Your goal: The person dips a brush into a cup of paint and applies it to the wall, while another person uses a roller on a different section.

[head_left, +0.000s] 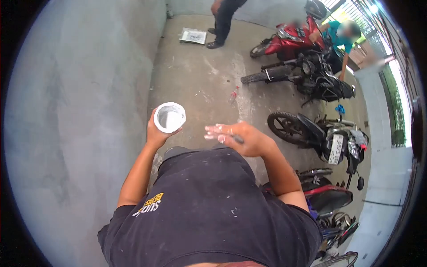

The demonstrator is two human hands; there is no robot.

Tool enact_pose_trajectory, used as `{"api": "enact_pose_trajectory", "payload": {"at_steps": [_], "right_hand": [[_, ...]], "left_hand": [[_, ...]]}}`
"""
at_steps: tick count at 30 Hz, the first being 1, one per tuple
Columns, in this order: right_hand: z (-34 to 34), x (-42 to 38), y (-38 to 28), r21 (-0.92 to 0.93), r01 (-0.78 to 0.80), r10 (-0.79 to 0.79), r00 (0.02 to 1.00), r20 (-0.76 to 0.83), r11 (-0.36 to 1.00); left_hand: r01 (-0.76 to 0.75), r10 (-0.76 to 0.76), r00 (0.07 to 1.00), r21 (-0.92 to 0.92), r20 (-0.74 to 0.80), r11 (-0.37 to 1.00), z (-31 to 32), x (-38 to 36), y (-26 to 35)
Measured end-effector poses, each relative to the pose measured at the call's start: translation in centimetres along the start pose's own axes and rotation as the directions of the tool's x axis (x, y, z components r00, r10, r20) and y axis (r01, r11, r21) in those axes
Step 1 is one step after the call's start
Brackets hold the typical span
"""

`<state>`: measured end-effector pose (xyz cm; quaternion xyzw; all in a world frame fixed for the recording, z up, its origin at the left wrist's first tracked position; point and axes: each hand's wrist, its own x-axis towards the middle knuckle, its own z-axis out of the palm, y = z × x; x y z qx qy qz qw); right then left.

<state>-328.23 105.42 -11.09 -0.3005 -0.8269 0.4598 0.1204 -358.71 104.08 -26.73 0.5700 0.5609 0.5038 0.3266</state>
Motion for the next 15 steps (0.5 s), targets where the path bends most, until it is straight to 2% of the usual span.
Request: {"api": "enact_pose_trajectory", "payload": {"at_steps": [1, 2, 3, 4, 5, 7, 8, 10, 12, 13, 14, 15], "right_hand": [[-0.9, 0.4, -0.1, 0.234, -0.012, 0.015, 1.000, -0.011, 0.972], [-1.2, 0.8, 0.8, 0.245, -0.026, 0.031, 0.999, -0.017, 0.969], [-1.7, 1.3, 2.3, 0.505, 0.093, -0.060, 0.995, -0.082, 0.858], [-2.5, 2.1, 3.6, 0.705, 0.222, -0.139, 0.975, -0.174, 0.673], [-3.7, 2.8, 4.5, 0.694, 0.235, -0.147, 0.972, -0.185, 0.681], [-5.8, 4.3, 6.3, 0.928, 0.325, -0.162, 0.941, -0.298, 0.182], [-6.4, 5.3, 8.1, 0.913, 0.352, -0.159, 0.933, -0.324, 0.206], [-7.8, 7.5, 13.3, 0.838, 0.490, -0.064, 0.853, -0.517, -0.242], [-8.3, 9.1, 18.8, 0.790, 0.536, 0.041, 0.834, -0.550, -0.297], [-8.5, 9.5, 20.9, 0.784, 0.553, 0.044, 0.824, -0.565, -0.283], [-8.9, 10.0, 22.5, 0.761, 0.556, 0.088, 0.823, -0.562, -0.335], [-9.0, 10.3, 23.6, 0.735, 0.553, 0.129, 0.825, -0.551, -0.392]], "left_hand": [[-0.001, 0.002, 0.999, -0.022, 0.044, 1.000, -0.3, -0.2, 0.7], [0.009, -0.007, 0.998, -0.025, 0.061, 1.000, -0.6, -0.7, 1.8], [0.030, -0.029, 0.998, -0.015, 0.058, 0.999, -0.9, -0.7, 3.1], [0.037, -0.037, 0.998, -0.007, 0.050, 0.999, -1.0, -0.3, 4.0], [0.021, -0.021, 0.998, -0.012, 0.056, 1.000, -1.1, -0.3, 4.5], [0.068, -0.068, 0.996, -0.003, 0.052, 0.998, -1.2, -0.2, 5.7], [0.067, -0.067, 0.997, -0.011, 0.050, 0.998, -1.1, -0.1, 5.2], [0.082, -0.084, 0.996, 0.061, 0.034, 0.995, -0.4, 0.4, 6.1], [0.047, -0.046, 0.998, 0.029, -0.040, 0.999, 0.3, 0.3, 3.9], [0.049, -0.046, 0.996, 0.032, -0.076, 0.998, 0.8, 0.4, 4.2], [0.048, -0.053, 0.993, -0.044, -0.106, 0.998, 1.2, 0.6, 3.7], [0.037, -0.039, 0.994, -0.024, -0.105, 0.999, 1.3, 0.6, 3.5]]}}
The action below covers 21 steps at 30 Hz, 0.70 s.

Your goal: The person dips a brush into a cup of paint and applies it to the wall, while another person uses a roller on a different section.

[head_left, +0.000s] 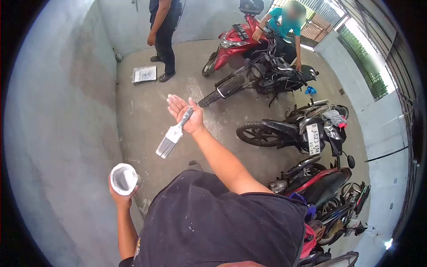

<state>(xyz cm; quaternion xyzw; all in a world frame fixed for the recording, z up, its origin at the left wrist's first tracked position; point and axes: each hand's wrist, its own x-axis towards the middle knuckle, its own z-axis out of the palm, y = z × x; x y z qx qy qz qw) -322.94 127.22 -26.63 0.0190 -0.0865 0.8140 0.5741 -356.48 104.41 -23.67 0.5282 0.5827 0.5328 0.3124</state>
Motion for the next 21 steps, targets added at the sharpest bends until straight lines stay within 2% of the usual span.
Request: {"api": "enact_pose_trajectory", "payload": {"at_steps": [5, 7, 9, 10, 11, 12, 13, 14, 15, 16, 17, 18, 19, 21], "right_hand": [[-1.8, 2.5, -3.8, 0.043, -0.076, 0.077, 0.997, -0.024, 0.996], [-4.1, 3.1, -4.3, 0.111, -0.102, 0.107, 0.993, -0.043, 0.989], [-3.6, 3.9, -4.3, 0.081, -0.125, 0.134, 0.985, -0.106, 0.989], [-1.7, 4.2, -4.2, 0.117, -0.157, 0.170, 0.980, -0.101, 0.981], [-0.8, 4.7, -3.8, -0.013, -0.171, 0.168, 0.978, -0.119, 0.985], [-0.4, 5.1, -3.7, -0.122, -0.200, 0.204, 0.979, 0.019, 0.972], [2.2, 4.8, -3.0, -0.368, -0.151, 0.158, 0.987, -0.010, 0.918], [3.8, 4.6, -2.6, -0.553, -0.104, 0.179, 0.980, 0.084, 0.827], [6.1, 4.0, -1.6, -0.547, -0.140, 0.220, 0.972, 0.084, 0.825], [8.9, 2.9, -0.8, -0.804, -0.020, 0.230, 0.962, 0.145, 0.594], [11.5, 1.7, 0.0, -0.947, 0.138, 0.253, 0.943, 0.214, 0.289], [13.9, 2.3, -0.5, -0.957, 0.265, 0.276, 0.917, 0.287, 0.115], [15.6, 1.9, 0.3, -0.955, 0.272, 0.284, 0.913, 0.295, 0.118], [17.4, 0.4, 2.4, -0.739, 0.650, 0.535, 0.694, 0.482, -0.177]], "left_hand": [[0.017, -0.018, 1.000, 0.042, 0.004, 0.999, 2.8, 1.7, 0.6], [0.040, -0.046, 0.997, 0.111, 0.054, 0.993, 3.8, 1.6, 0.5], [0.013, -0.003, 0.998, 0.180, -0.056, 0.984, 7.2, 2.1, 4.2], [-0.034, 0.048, 0.995, 0.146, -0.090, 0.989, 7.6, 2.1, 2.7], [-0.151, 0.175, 0.977, 0.184, -0.119, 0.971, 7.6, 2.0, 0.1], [-0.134, 0.165, 0.972, 0.181, -0.167, 0.974, 7.9, 2.0, -0.3], [-0.118, 0.152, 0.966, 0.166, -0.209, 0.979, 8.8, 1.9, -0.3], [-0.077, 0.121, 0.957, 0.170, -0.263, 0.982, 9.2, 1.9, -0.4], [-0.040, 0.089, 0.947, 0.162, -0.308, 0.986, 9.4, 2.0, -0.5], [-0.043, 0.092, 0.939, 0.151, -0.331, 0.988, 9.2, 2.2, -0.5], [-0.057, 0.102, 0.932, 0.137, -0.348, 0.989, 8.9, 2.5, -0.4], [-0.006, -0.005, 0.942, -0.033, -0.336, 0.999, 9.3, 5.3, 1.4], [-0.011, 0.000, 0.938, -0.030, -0.346, 0.999, 8.5, 6.3, 1.2], [-0.042, 0.029, 0.941, -0.030, -0.338, 0.999, 6.9, 7.4, -0.4]]}}
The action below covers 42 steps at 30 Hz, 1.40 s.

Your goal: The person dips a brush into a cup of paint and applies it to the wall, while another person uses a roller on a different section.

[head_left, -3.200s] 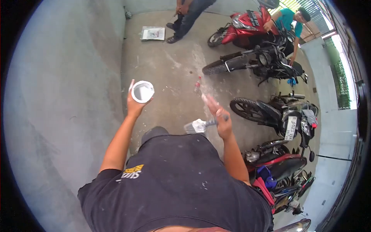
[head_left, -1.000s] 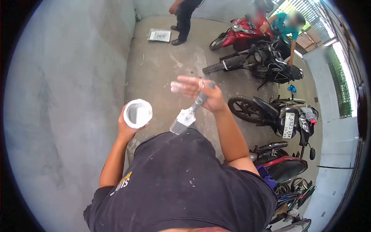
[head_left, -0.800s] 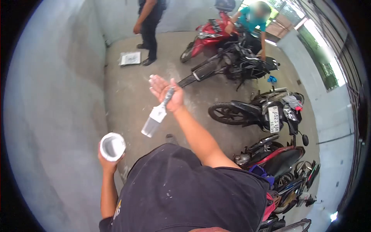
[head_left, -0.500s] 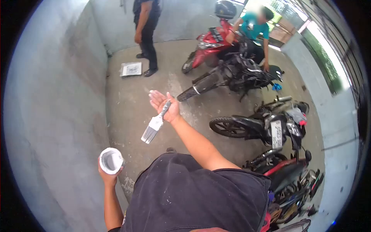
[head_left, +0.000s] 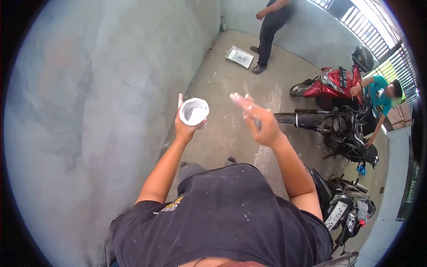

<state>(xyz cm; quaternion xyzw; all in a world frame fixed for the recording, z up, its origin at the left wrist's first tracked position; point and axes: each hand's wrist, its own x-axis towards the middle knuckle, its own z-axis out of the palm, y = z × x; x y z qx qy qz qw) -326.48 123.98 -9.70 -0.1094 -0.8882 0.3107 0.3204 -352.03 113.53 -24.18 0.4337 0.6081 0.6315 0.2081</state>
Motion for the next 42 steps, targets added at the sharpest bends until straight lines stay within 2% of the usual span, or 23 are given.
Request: {"api": "enact_pose_trajectory", "payload": {"at_steps": [1, 3, 4, 6, 8, 13, 17, 19, 20, 21, 23, 25, 27, 28, 29, 30, 32, 33, 35, 38, 39, 40, 42], "right_hand": [[1.2, 0.3, -1.2, -0.007, 0.007, -0.007, 1.000, -0.006, 1.000], [4.1, 1.0, -3.4, -0.154, 0.092, -0.057, 0.974, 0.220, 0.984], [5.0, 0.3, -4.1, -0.160, 0.102, -0.066, 0.974, 0.216, 0.982], [7.9, 0.6, -4.9, -0.122, 0.086, -0.037, 0.934, 0.355, 0.989], [10.5, 1.4, -5.7, -0.122, 0.108, -0.059, 0.935, 0.350, 0.987], [14.5, 3.4, -8.4, -0.192, 0.139, -0.024, 0.864, 0.503, 0.972], [16.5, 3.8, -9.9, -0.115, -0.023, 0.089, 0.787, 0.611, 0.993], [16.3, 4.6, -10.4, 0.067, -0.186, 0.115, 0.814, 0.569, 0.980], [16.2, 5.0, -10.7, 0.072, -0.193, 0.119, 0.814, 0.569, 0.979], [15.2, 5.6, -10.9, 0.207, -0.259, 0.117, 0.843, 0.525, 0.943], [13.1, 6.6, -10.7, 0.473, -0.300, 0.118, 0.919, 0.377, 0.828], [12.3, 5.9, -6.3, 0.757, -0.211, 0.039, 0.970, 0.239, 0.618], [11.4, 7.8, -4.1, 0.979, -0.133, 0.099, 0.988, 0.118, 0.152], [11.1, 8.5, -1.9, 0.999, -0.036, 0.113, 0.993, 0.036, -0.002], [10.8, 8.8, 0.9, 0.986, 0.066, 0.134, 0.990, -0.046, -0.151], [10.4, 9.1, 3.5, 0.986, 0.077, 0.136, 0.989, -0.057, -0.151], [10.0, 9.2, 8.9, 0.869, 0.340, 0.271, 0.929, -0.251, -0.359], [9.8, 9.0, 11.3, 0.868, 0.338, 0.266, 0.931, -0.251, -0.365], [9.6, 8.7, 15.8, 0.895, 0.430, 0.549, 0.780, -0.300, -0.122], [9.2, 8.0, 21.4, 0.835, 0.493, 0.630, 0.736, -0.248, -0.247], [9.5, 6.8, 21.7, 0.882, 0.445, 0.657, 0.713, -0.244, -0.156], [9.0, 7.3, 21.4, 0.884, 0.424, 0.651, 0.730, -0.206, -0.196], [6.8, 8.8, 20.2, 0.926, 0.360, 0.642, 0.738, -0.206, -0.116]], "left_hand": [[0.015, -0.015, 1.000, -0.007, 0.011, 1.000, -0.7, 0.7, 0.1], [-0.038, 0.038, 0.999, -0.004, 0.004, 0.999, -2.0, 2.1, -1.8], [-0.081, 0.081, 0.997, 0.003, -0.009, 0.997, -2.1, 2.0, -2.0], [-0.065, 0.065, 0.998, -0.005, -0.009, 0.998, -4.1, 2.6, -3.0], [-0.057, 0.057, 0.998, 0.012, 0.022, 0.998, -6.3, 3.3, -3.5], [-0.073, 0.063, 0.988, 0.063, 0.141, 0.995, -12.1, 4.2, -3.3], [-0.046, 0.041, 0.974, 0.018, 0.225, 0.999, -15.0, 3.3, -3.7], [-0.017, 0.010, 0.968, 0.028, 0.249, 0.999, -16.2, 2.4, -3.6], [0.026, -0.053, 0.954, 0.097, 0.295, 0.995, -17.2, 1.7, -2.7], [0.068, -0.122, 0.933, 0.167, 0.337, 0.984, -17.7, 1.0, -2.0], [0.066, -0.102, 0.922, 0.108, 0.374, 0.992, -18.1, 0.0, -2.1], [0.015, -0.016, 0.909, 0.006, 0.417, 1.000, -18.1, -0.3, -1.9], [0.065, -0.071, 0.895, 0.030, 0.440, 0.997, -18.2, -0.9, -0.4], [0.100, -0.110, 0.885, 0.046, 0.452, 0.994, -18.2, -1.0, 0.2], [0.062, -0.064, 0.901, 0.018, 0.428, 0.998, -17.8, -1.3, 0.3], [0.057, -0.061, 0.898, 0.022, 0.436, 0.998, -17.3, -1.4, 0.7], [0.084, -0.087, 0.903, 0.027, 0.421, 0.996, -16.1, -1.7, 1.0], [0.092, -0.085, 0.908, 0.003, 0.410, 0.996, -15.0, -1.9, 1.3], [0.114, -0.113, 0.914, 0.020, 0.389, 0.993, -13.1, -2.3, 1.4], [0.117, -0.137, 0.939, 0.082, 0.315, 0.990, -9.2, -0.9, 0.0], [0.135, -0.161, 0.954, 0.117, 0.254, 0.984, -8.2, -2.2, -1.2], [0.154, -0.184, 0.964, 0.158, 0.192, 0.975, -6.9, -2.0, -1.7], [0.110, -0.150, 0.976, 0.235, 0.158, 0.966, -3.7, -0.2, -1.7]]}}
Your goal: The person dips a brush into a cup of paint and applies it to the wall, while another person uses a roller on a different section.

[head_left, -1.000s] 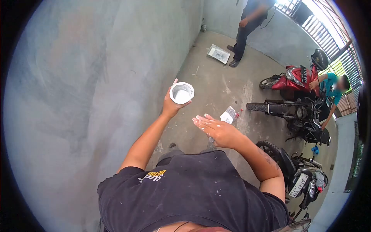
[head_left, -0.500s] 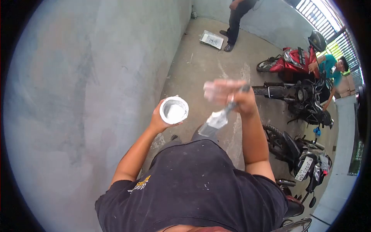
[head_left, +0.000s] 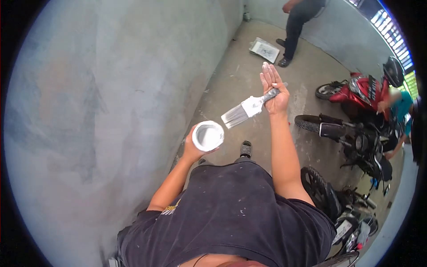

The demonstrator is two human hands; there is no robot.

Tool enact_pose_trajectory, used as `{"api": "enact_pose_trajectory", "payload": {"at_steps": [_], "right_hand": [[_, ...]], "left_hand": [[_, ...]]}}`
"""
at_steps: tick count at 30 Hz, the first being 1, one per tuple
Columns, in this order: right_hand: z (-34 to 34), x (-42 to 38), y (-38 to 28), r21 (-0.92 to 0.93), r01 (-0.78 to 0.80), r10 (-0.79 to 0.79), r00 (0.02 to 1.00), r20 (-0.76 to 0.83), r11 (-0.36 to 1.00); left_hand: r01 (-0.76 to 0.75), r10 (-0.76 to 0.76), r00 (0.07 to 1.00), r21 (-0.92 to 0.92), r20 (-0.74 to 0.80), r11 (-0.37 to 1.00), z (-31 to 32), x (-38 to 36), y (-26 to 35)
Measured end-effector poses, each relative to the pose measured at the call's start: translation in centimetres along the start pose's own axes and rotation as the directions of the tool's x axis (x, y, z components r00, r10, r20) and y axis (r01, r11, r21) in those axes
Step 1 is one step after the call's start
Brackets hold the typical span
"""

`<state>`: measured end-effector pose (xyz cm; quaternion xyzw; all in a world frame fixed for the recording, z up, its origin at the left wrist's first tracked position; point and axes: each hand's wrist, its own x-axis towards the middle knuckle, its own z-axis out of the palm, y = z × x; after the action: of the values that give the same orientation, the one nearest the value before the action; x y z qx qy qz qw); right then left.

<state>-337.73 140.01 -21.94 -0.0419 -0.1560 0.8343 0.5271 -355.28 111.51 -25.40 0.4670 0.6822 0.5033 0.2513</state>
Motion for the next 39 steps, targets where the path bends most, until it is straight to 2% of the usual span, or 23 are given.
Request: {"api": "enact_pose_trajectory", "payload": {"at_steps": [2, 4, 6, 8, 10, 12, 13, 14, 16, 17, 19, 20, 22, 23, 25, 26, 29, 31, 32, 34, 35, 37, 39], "right_hand": [[2.5, 0.1, -1.0, -0.017, -0.062, 0.062, 0.998, 0.032, 0.998], [4.8, 0.3, -2.2, -0.134, -0.180, 0.202, 0.964, 0.175, 0.974], [6.5, 0.0, -2.8, -0.242, -0.187, 0.237, 0.951, 0.199, 0.952], [7.2, -0.2, -3.0, -0.510, -0.134, 0.297, 0.921, 0.253, 0.850], [7.4, -0.4, -3.3, -0.565, -0.113, 0.313, 0.910, 0.271, 0.817], [8.1, -0.8, -4.0, -0.840, -0.001, 0.360, 0.904, 0.231, 0.542], [9.2, -1.1, -4.5, -0.930, 0.109, 0.330, 0.915, 0.232, 0.352], [9.4, -1.0, -4.7, -0.927, 0.111, 0.342, 0.908, 0.240, 0.357], [9.4, -1.1, -5.2, -0.956, 0.179, 0.357, 0.899, 0.254, 0.230], [9.7, -1.0, -5.7, -0.954, 0.179, 0.377, 0.888, 0.262, 0.241], [10.6, -0.5, -7.0, -0.994, -0.102, 0.518, 0.853, -0.062, 0.049], [10.1, -0.3, -7.4, -0.994, -0.089, 0.539, 0.841, -0.042, 0.061], [8.5, 0.7, -7.9, -0.957, -0.151, 0.619, 0.784, 0.037, 0.248], [8.4, 1.1, -8.2, -0.954, -0.127, 0.630, 0.773, 0.076, 0.271], [8.4, 1.1, -8.1, -0.943, 0.209, 0.590, 0.739, 0.326, 0.258], [7.9, 1.1, -7.9, -0.937, 0.220, 0.593, 0.729, 0.343, 0.272], [7.1, 1.4, -8.1, -0.941, 0.111, 0.574, 0.768, 0.285, 0.319], [7.7, 2.0, -8.7, -0.959, -0.065, 0.604, 0.788, 0.120, 0.275], [7.5, 2.1, -8.4, -0.959, -0.063, 0.615, 0.778, 0.126, 0.277], [6.7, 3.0, -8.8, -0.909, -0.261, 0.694, 0.718, 0.043, 0.326], [6.9, 3.1, -8.8, -0.909, -0.252, 0.696, 0.716, 0.055, 0.331], [7.1, 3.0, -9.3, -0.728, -0.520, 0.706, 0.704, -0.070, 0.446], [6.9, 2.9, -9.8, -0.740, -0.479, 0.688, 0.725, -0.031, 0.472]], "left_hand": [[-0.028, 0.028, 0.998, -0.010, -0.055, 1.000, 3.0, 1.9, 0.5], [0.001, -0.005, 0.998, -0.055, -0.069, 0.999, 5.4, 3.6, 1.5], [0.021, -0.032, 0.995, -0.118, -0.092, 0.993, 7.3, 4.8, 2.8], [-0.019, 0.018, 0.997, -0.016, -0.076, 1.000, 8.0, 5.9, 4.7], [-0.041, 0.041, 0.997, -0.002, -0.070, 0.999, 8.5, 6.7, 4.9], [-0.058, 0.060, 0.996, 0.027, -0.062, 0.998, 8.9, 7.5, 5.3], [-0.073, 0.075, 0.996, 0.035, -0.055, 0.997, 9.2, 7.8, 5.4], [-0.085, 0.087, 0.995, 0.045, -0.051, 0.995, 9.3, 8.2, 5.6], [-0.070, 0.074, 0.995, 0.057, -0.069, 0.996, 9.3, 8.3, 6.0], [-0.079, 0.087, 0.991, 0.092, -0.097, 0.993, 9.3, 8.1, 6.8], [-0.075, 0.097, 0.984, 0.146, -0.148, 0.986, 9.6, 7.9, 7.9], [-0.055, 0.072, 0.982, 0.102, -0.174, 0.993, 9.8, 7.6, 8.0], [-0.037, 0.054, 0.970, 0.074, -0.238, 0.997, 10.2, 7.4, 8.0], [-0.022, 0.046, 0.961, 0.091, -0.271, 0.996, 10.4, 7.2, 8.5], [-0.017, 0.053, 0.948, 0.119, -0.313, 0.993, 9.8, 6.8, 9.2], [0.016, 0.037, 0.938, 0.151, -0.345, 0.988, 9.6, 6.6, 9.4], [0.073, 0.019, 0.906, 0.201, -0.422, 0.977, 9.9, 6.1, 9.6], [0.117, 0.002, 0.875, 0.215, -0.484, 0.969, 9.8, 6.2, 10.3], [0.125, 0.000, 0.868, 0.217, -0.497, 0.968, 9.3, 5.6, 10.0], [0.129, 0.008, 0.838, 0.213, -0.545, 0.968, 9.0, 5.4, 10.0], [0.125, 0.017, 0.833, 0.218, -0.552, 0.968, 8.8, 5.2, 10.2], [0.181, -0.006, 0.808, 0.238, -0.588, 0.954, 8.7, 5.3, 11.1], [0.162, 0.013, 0.810, 0.245, -0.586, 0.956, 8.9, 5.4, 12.2]]}}
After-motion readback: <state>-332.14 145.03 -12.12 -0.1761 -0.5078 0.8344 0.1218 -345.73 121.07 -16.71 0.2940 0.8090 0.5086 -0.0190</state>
